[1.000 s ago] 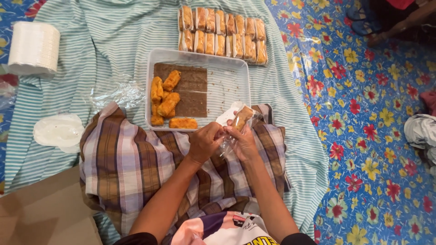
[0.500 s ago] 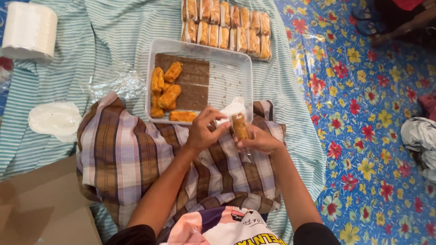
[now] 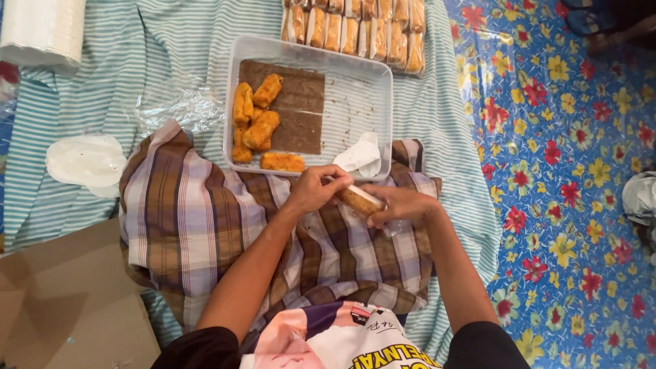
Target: Wrapping individual fried snacks in small pieces of white paper.
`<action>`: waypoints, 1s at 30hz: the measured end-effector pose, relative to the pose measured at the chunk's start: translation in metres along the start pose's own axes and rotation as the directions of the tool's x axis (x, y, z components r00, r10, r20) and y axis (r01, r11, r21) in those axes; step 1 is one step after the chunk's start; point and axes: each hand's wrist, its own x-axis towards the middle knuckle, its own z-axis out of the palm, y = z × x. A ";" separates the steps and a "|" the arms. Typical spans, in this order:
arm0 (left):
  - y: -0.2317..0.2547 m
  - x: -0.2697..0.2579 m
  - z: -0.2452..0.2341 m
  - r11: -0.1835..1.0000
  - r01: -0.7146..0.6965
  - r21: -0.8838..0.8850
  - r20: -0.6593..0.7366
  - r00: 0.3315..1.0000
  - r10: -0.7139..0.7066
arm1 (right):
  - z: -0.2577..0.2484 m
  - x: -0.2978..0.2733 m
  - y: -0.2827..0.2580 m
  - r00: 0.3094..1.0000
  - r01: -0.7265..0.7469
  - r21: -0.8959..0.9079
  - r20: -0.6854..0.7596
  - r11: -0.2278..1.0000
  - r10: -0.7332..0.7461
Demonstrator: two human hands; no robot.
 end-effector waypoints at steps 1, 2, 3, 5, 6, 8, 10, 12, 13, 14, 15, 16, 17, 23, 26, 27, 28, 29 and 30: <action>-0.003 0.004 -0.001 1.000 0.001 0.000 -0.001 1.000 -0.001 | -0.003 -0.002 0.003 1.000 0.000 0.001 0.002 1.000 0.000; -0.006 0.008 -0.002 0.999 0.014 -0.039 -0.046 0.999 -0.016 | -0.005 -0.005 0.007 0.996 0.037 0.051 -0.087 0.998 -0.033; -0.008 0.012 -0.003 0.997 0.025 -0.079 -0.091 0.995 -0.032 | -0.008 -0.008 0.011 0.982 0.078 0.098 -0.177 0.992 -0.060; -0.018 0.017 -0.007 0.996 0.022 -0.090 -0.130 0.991 -0.033 | -0.016 -0.017 0.013 0.972 0.104 0.108 -0.222 0.989 -0.078; -0.023 0.020 -0.009 0.995 0.017 -0.102 -0.169 0.985 -0.034 | -0.020 -0.021 0.014 0.959 0.130 0.114 -0.266 0.985 -0.096; -0.024 0.021 -0.010 0.992 0.014 -0.125 -0.202 0.979 -0.040 | -0.017 -0.032 0.011 0.917 0.177 0.137 -0.383 0.975 -0.112; -0.022 0.021 -0.009 0.989 0.010 -0.147 -0.234 0.971 -0.045 | -0.020 -0.034 0.023 0.860 0.225 0.153 -0.495 0.962 -0.123; -0.018 0.020 -0.007 0.976 -0.013 -0.216 -0.271 0.961 -0.047 | -0.031 -0.028 0.051 0.698 0.364 0.084 -0.684 0.928 -0.212; -0.016 0.019 -0.007 0.977 -0.012 -0.214 -0.270 0.962 -0.047 | -0.029 -0.027 0.057 0.697 0.365 0.085 -0.685 0.927 -0.212; -0.014 0.018 -0.007 0.974 -0.013 -0.225 -0.286 0.957 -0.053 | -0.028 -0.026 0.062 0.592 0.446 0.094 -0.777 0.890 -0.215; -0.012 0.018 -0.007 0.972 -0.014 -0.235 -0.303 0.951 -0.059 | -0.026 -0.025 0.067 0.477 0.525 0.091 -0.855 0.846 -0.204; -0.011 0.017 -0.007 0.972 -0.016 -0.234 -0.302 0.951 -0.058 | -0.022 -0.023 0.071 0.476 0.526 0.089 -0.855 0.846 -0.205; -0.009 0.016 -0.007 0.970 -0.022 -0.244 -0.314 0.948 -0.057 | -0.017 -0.021 0.075 0.409 0.564 0.049 -0.884 0.824 -0.227; -0.009 0.016 -0.005 0.956 -0.059 -0.286 -0.334 0.942 -0.042 | 0.017 -0.012 0.069 0.348 0.418 -0.198 -0.867 0.887 -0.358; -0.015 0.016 -0.003 0.952 -0.064 -0.299 -0.324 0.945 -0.039 | 0.031 -0.004 0.063 0.349 0.372 -0.307 -0.828 0.876 -0.438; -0.018 0.016 -0.002 0.950 -0.069 -0.306 -0.324 0.945 -0.035 | 0.036 -0.002 0.060 0.336 0.368 -0.332 -0.824 0.869 -0.457; -0.017 0.015 -0.002 0.949 -0.072 -0.307 -0.325 0.945 -0.034 | 0.035 -0.002 0.062 0.336 0.368 -0.334 -0.823 0.868 -0.459; -0.016 0.014 -0.001 0.948 -0.073 -0.309 -0.325 0.945 -0.033 | 0.034 -0.002 0.064 0.332 0.391 -0.309 -0.831 0.867 -0.446; -0.015 0.013 -0.001 0.947 -0.076 -0.311 -0.326 0.945 -0.031 | 0.033 -0.002 0.066 0.330 0.415 -0.285 -0.838 0.864 -0.434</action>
